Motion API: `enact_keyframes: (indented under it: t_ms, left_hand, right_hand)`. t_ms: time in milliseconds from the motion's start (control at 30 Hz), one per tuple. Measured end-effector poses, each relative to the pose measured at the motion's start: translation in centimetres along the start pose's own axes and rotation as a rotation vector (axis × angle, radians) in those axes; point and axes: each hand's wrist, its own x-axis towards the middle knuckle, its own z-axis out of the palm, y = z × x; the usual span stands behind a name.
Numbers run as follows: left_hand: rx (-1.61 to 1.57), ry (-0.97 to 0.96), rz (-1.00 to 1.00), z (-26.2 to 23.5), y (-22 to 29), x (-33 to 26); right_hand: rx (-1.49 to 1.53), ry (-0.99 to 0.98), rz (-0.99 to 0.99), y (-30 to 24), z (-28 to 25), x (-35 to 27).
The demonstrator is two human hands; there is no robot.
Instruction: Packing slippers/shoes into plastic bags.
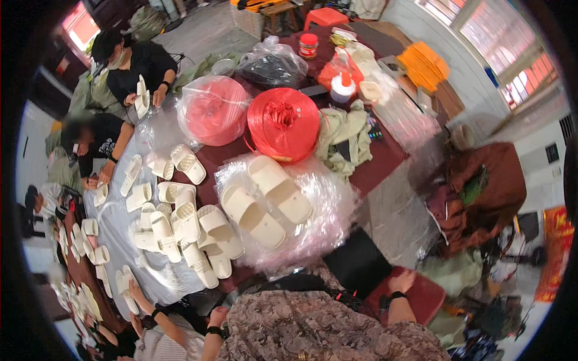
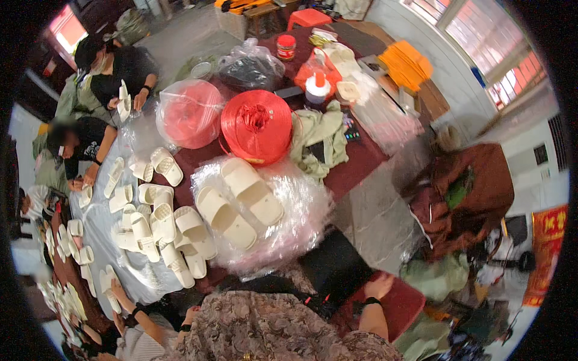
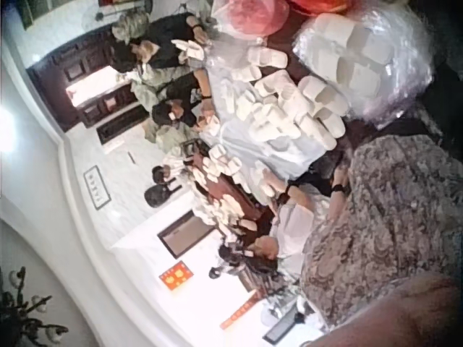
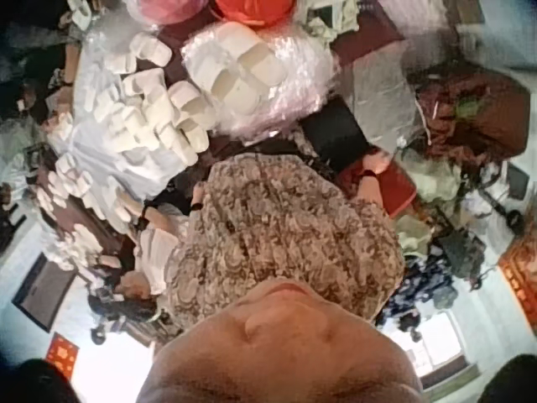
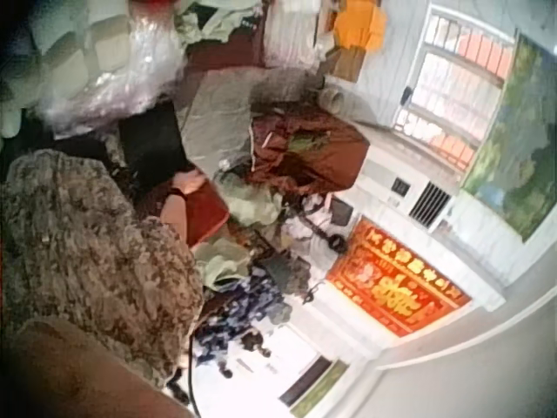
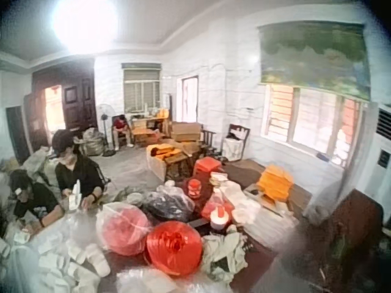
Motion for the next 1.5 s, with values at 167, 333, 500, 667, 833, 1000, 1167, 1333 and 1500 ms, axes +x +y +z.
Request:
enact_keyframes:
  t_ms: [167, 333, 500, 667, 833, 1000, 1167, 1333, 1500]
  left_hand:
    - [-0.601, -0.085, -0.227, 6.9, -2.9, 0.5]
    - [-0.441, -0.256, -0.393, 18.8, -0.9, 2.3]
    - [-0.626, -0.552, -0.681, 29.3, -1.8, 5.8]
    - [-0.459, -0.606, -0.650, 34.1, 0.7, 8.9]
    - [-0.423, -0.536, -0.654, 36.1, 1.0, 10.7]
    - [-0.342, -0.397, -0.610, 33.9, 1.3, 12.3]
    - [-0.235, -0.219, -0.506, 30.2, 2.2, 13.7]
    - [-0.108, -0.016, -0.365, 27.0, 1.8, 14.8]
    - [-0.003, 0.200, -0.151, 26.9, 3.4, 20.9]
  right_hand:
    - [0.131, -0.672, -0.319, -14.1, 2.5, 9.0]
    - [-0.183, -1.025, -0.436, -22.7, 7.7, 14.3]
    - [-0.507, -0.881, -1.351, -20.0, 16.8, 19.3]
    - [-0.649, -0.942, -1.460, -27.6, 19.4, 20.4]
    - [-0.728, -0.995, -1.482, -28.7, 22.6, 21.5]
    - [-0.707, -1.013, -1.515, -32.0, 24.7, 20.6]
    - [-0.622, -0.976, -1.543, -36.2, 25.5, 19.1]
    - [-0.494, -0.909, -1.558, -38.9, 26.0, 16.6]
    - [-0.358, -0.761, -1.551, -42.9, 26.6, 18.3]
